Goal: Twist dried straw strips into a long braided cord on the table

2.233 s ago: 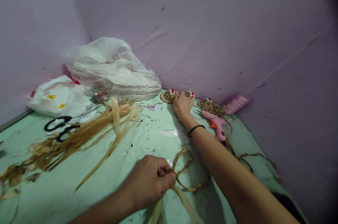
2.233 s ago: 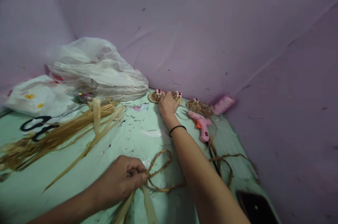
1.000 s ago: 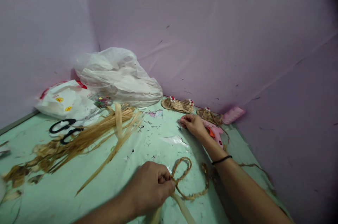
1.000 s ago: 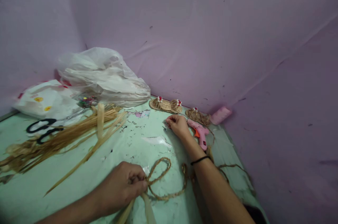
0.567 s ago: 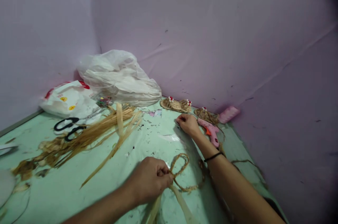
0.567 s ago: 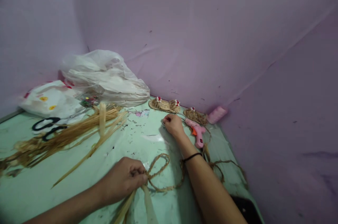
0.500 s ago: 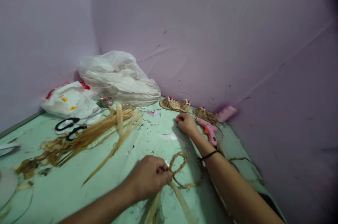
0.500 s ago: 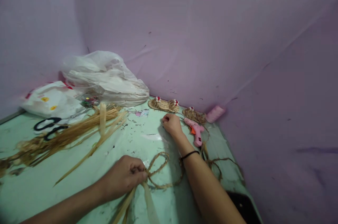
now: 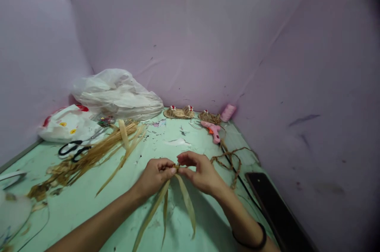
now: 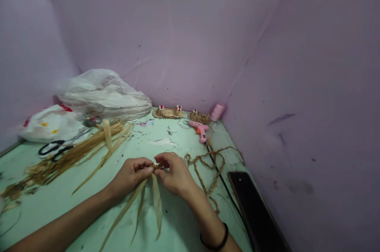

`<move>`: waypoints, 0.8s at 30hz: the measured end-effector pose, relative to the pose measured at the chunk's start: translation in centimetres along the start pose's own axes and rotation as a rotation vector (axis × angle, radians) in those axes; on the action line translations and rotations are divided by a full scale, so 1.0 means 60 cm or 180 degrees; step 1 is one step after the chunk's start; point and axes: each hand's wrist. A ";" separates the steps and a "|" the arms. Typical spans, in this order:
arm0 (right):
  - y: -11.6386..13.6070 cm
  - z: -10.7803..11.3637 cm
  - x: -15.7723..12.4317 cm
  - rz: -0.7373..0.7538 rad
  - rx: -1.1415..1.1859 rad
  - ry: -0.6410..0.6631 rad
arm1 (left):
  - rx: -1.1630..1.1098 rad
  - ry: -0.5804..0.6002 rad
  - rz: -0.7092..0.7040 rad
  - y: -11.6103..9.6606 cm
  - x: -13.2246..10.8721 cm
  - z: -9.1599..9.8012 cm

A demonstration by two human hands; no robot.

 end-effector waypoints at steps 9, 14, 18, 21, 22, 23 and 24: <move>-0.009 -0.021 -0.004 0.0418 -0.0004 -0.0231 | 0.0918 -0.0555 -0.0116 -0.011 -0.006 -0.010; -0.019 -0.023 0.000 0.0206 0.0384 0.0013 | 0.1662 -0.0308 -0.0554 -0.013 -0.006 -0.005; -0.019 -0.029 0.004 -0.0288 0.1098 0.0337 | 0.2093 -0.0073 -0.0955 -0.013 -0.010 0.001; -0.014 -0.027 0.007 -0.0483 0.1430 0.0514 | 0.1972 -0.0033 -0.0847 -0.009 -0.010 0.002; -0.013 -0.026 0.008 -0.0511 0.1512 0.0593 | 0.1825 -0.0021 -0.0725 -0.008 -0.009 0.002; -0.012 -0.024 0.009 -0.0535 0.1597 0.0688 | 0.1639 -0.0005 -0.0583 -0.007 -0.008 0.003; -0.011 -0.022 0.009 -0.0567 0.1689 0.0791 | 0.1432 0.0008 -0.0439 -0.008 -0.006 0.003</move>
Point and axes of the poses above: each hand's wrist, its own x-axis towards the middle knuckle, its own z-axis out of the back of the hand, y = z × x, and after that the axes turned 14 degrees about -z, right-handed
